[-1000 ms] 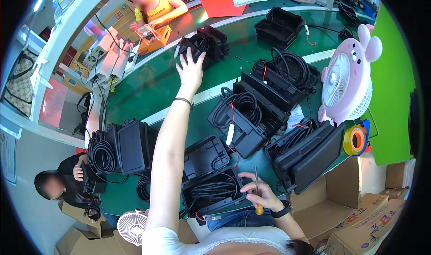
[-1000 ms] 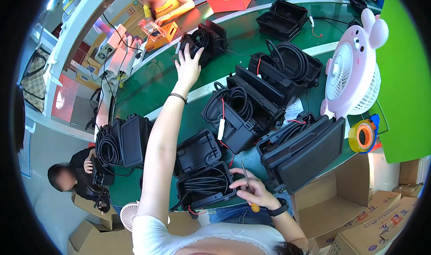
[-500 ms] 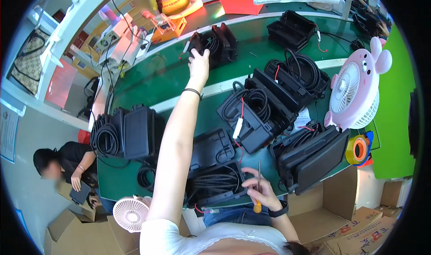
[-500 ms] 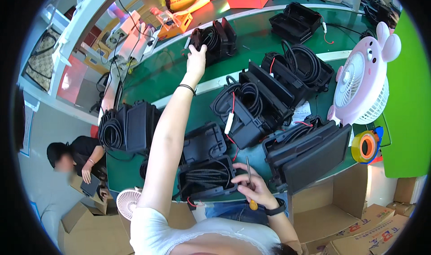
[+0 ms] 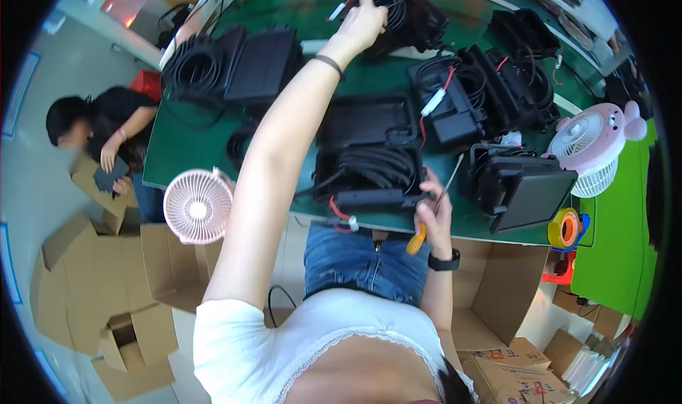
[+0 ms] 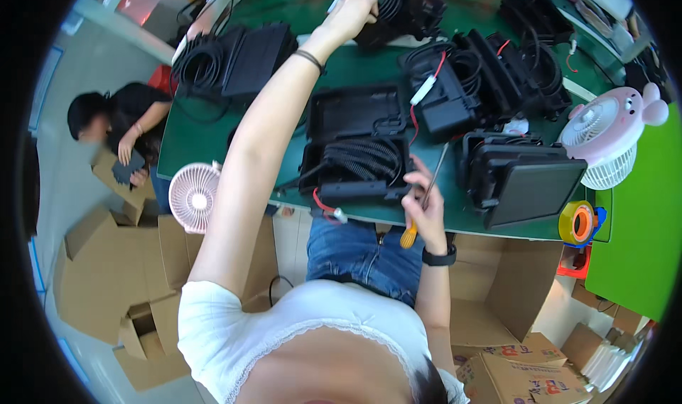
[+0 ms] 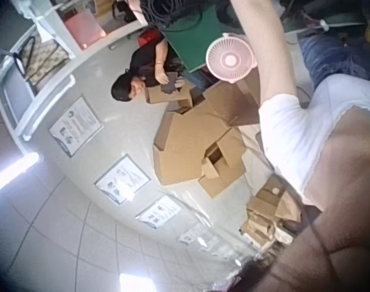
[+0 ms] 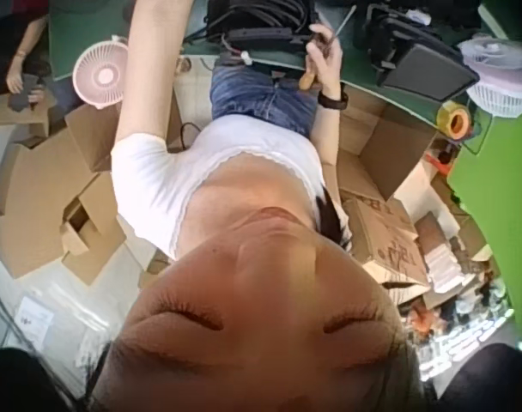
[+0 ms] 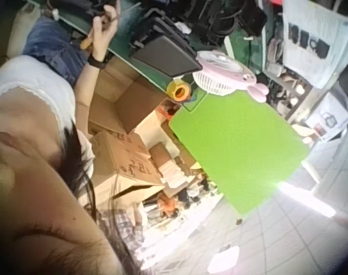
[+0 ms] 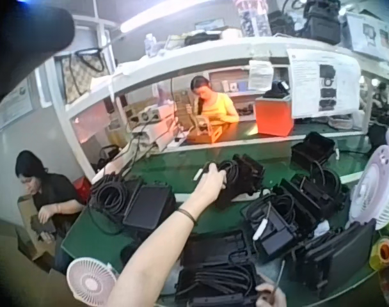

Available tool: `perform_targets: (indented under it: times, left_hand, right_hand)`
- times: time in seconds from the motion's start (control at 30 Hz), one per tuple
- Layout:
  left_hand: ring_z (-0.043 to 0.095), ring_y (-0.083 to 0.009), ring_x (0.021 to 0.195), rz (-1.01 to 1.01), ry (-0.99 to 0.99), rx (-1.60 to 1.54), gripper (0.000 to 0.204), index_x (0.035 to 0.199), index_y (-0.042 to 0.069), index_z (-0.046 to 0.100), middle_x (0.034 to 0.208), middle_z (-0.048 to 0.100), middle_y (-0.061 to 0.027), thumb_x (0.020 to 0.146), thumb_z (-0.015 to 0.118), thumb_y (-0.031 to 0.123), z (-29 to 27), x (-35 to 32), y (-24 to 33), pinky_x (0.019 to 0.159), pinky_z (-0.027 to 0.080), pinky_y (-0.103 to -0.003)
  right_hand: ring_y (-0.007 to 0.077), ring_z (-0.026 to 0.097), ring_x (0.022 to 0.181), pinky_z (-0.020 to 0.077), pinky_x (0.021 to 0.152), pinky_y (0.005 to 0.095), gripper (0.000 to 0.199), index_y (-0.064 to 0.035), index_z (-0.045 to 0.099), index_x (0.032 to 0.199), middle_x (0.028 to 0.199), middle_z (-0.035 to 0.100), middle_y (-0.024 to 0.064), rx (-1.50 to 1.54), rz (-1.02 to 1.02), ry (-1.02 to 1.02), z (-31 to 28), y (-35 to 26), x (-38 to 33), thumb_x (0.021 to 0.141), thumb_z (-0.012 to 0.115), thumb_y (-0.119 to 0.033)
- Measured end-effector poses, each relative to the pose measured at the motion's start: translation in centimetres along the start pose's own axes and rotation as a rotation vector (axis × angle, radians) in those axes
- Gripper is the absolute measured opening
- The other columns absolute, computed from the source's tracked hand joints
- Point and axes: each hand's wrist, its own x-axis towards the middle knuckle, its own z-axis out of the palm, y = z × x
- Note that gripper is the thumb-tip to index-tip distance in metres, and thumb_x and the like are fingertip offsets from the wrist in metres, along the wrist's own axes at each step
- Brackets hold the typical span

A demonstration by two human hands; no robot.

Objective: Assembling electronic boxes for solar units, including organizing internal cables and using a screwdriver.

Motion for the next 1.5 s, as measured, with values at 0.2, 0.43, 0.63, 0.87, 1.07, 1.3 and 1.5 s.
perform_targets:
  times: [0.2,0.43,0.63,0.87,1.07,1.3,1.5]
  left_hand:
    - [0.069,-0.039,0.091,-0.042,-0.038,-0.007,0.016,0.095,0.008,0.071,0.114,0.055,-0.0269,0.08,0.069,0.004,-0.7,-5.1,1.1,0.084,0.057,-0.041]
    - [0.065,-0.0327,0.105,0.014,-0.137,-0.119,0.028,0.114,0.011,0.07,0.11,0.067,-0.0154,0.087,0.069,0.018,-3.9,-9.7,1.5,0.094,0.052,-0.04]
    - [0.065,-0.0297,0.103,0.033,0.337,-0.304,0.027,0.112,0.009,0.068,0.109,0.066,-0.0106,0.085,0.071,0.014,-10.9,-20.3,9.6,0.086,0.053,-0.038]
    - [0.054,-0.0327,0.125,0.65,0.341,-0.381,0.043,0.125,0.037,0.06,0.14,0.053,-0.0015,0.083,0.068,0.031,-7.6,-23.1,25.9,0.097,0.046,-0.048]
    - [0.031,-0.0434,0.139,0.626,-0.037,-0.459,0.066,0.128,0.027,0.058,0.15,0.037,-0.0122,0.07,0.074,0.054,1.0,-18.3,32.2,0.105,0.032,-0.067]
    - [0.034,-0.0467,0.134,0.585,-0.005,-0.402,0.074,0.126,0.029,0.055,0.146,0.037,-0.0174,0.058,0.084,0.039,2.8,-19.3,32.9,0.094,0.042,-0.068]
    - [0.05,-0.029,0.099,0.537,0.08,-0.513,0.076,0.124,0.029,0.06,0.105,0.046,-0.0106,0.053,0.086,0.028,4.7,-21.1,31.5,0.1,0.035,-0.068]
  right_hand:
    - [0.0047,0.05,0.043,0.039,0.041,0.0152,0.037,-0.0068,0.052,0.126,0.153,0.032,0.021,-0.05,0.014,0.031,-0.3,0.7,-0.1,0.093,0.06,-0.021]
    - [0.0044,0.042,0.052,0.0391,0.041,0.016,0.042,-0.0068,0.046,0.133,0.114,0.056,0.0075,-0.078,0.009,0.052,1.0,0.5,0.0,0.094,0.056,-0.02]
    - [0.0041,0.041,0.055,0.0372,0.041,0.0162,0.054,-0.0057,0.035,0.143,0.136,0.042,0.0098,-0.178,0.05,0.087,0.4,-1.1,-0.5,0.097,0.054,-0.025]
    - [0.0037,0.037,0.056,0.0276,0.045,0.0206,0.063,-0.0132,0.022,0.153,0.15,0.033,0.0028,-0.149,0.381,-0.187,1.3,-3.3,1.0,0.101,0.052,-0.032]
    - [0.0057,0.049,0.054,0.0367,0.038,0.0191,0.07,-0.0086,0.017,0.153,0.16,0.009,0.0064,-0.203,0.17,-0.282,-0.9,-2.0,1.9,0.1,0.053,-0.035]
    - [0.0232,0.018,0.146,0.0257,0.113,0.0337,0.059,-0.0048,0.037,0.148,0.155,0.028,0.012,-0.194,0.028,-0.251,-0.3,-1.8,1.9,0.099,0.055,-0.034]
    - [0.0289,0.024,0.146,0.0188,0.118,0.0409,0.058,-0.0024,0.038,0.146,0.153,0.034,0.0146,-0.316,-0.183,-0.136,0.4,0.7,1.3,0.1,0.05,-0.037]
